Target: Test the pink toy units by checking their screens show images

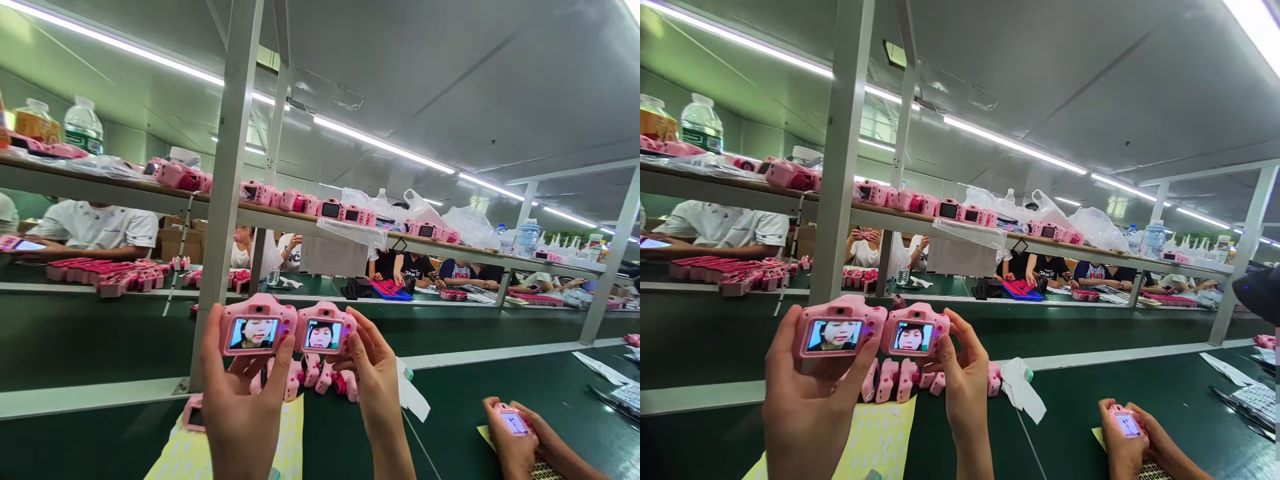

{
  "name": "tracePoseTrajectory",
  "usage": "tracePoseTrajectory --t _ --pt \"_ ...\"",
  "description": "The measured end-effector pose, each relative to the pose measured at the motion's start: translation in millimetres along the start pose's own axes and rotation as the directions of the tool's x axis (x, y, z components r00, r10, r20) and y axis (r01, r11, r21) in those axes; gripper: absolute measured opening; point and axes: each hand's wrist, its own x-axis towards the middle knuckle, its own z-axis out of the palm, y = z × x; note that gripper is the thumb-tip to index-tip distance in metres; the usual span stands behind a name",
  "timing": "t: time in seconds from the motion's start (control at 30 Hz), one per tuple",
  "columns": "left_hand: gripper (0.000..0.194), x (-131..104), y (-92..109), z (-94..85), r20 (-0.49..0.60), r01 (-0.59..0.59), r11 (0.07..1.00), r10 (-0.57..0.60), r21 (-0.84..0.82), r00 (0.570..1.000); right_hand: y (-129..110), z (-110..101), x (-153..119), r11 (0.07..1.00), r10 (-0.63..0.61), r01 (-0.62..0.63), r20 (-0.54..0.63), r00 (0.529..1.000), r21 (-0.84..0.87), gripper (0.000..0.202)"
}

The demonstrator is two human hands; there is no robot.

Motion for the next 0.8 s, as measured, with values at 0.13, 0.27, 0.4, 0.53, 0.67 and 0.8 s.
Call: tracePoseTrajectory --t 0.13,0.27,0.4,0.53,0.67,0.8 --pt "0.1 -5.4 9.2 -1.5 -0.031 0.008 1.0 -0.009 -0.024 0.999 -9.3 4.5 -5.8 1.0 0.008 -0.008 -0.022 1.0 0.008 0.043" --pt "0.103 -7.9 15.6 -3.6 -0.045 0.019 1.0 -0.02 -0.018 0.999 -15.2 8.9 -9.5 1.0 0.02 -0.019 -0.055 0.998 0.021 0.044" --pt "0.104 -8.1 19.2 -4.5 -0.047 0.042 0.999 -0.043 -0.02 0.998 -12.6 6.9 -8.9 1.0 0.01 -0.01 -0.034 0.999 0.0 0.045" --pt "0.11 -6.9 18.7 -5.1 -0.046 0.038 0.999 -0.039 -0.022 0.998 -8.1 3.2 -7.8 0.999 -0.007 0.005 -0.032 0.999 -0.039 0.051" --pt "0.115 -6.6 16.9 -7.3 -0.082 0.024 1.0 -0.022 0.017 0.996 -7.4 2.3 -8.0 0.999 -0.013 0.011 -0.032 0.999 -0.051 0.051" --pt "0.11 -7.8 17.7 -8.2 -0.087 0.05 0.998 -0.046 0.043 0.995 -11.5 5.3 -9.4 0.999 0.003 -0.004 -0.026 1.0 -0.038 0.052"
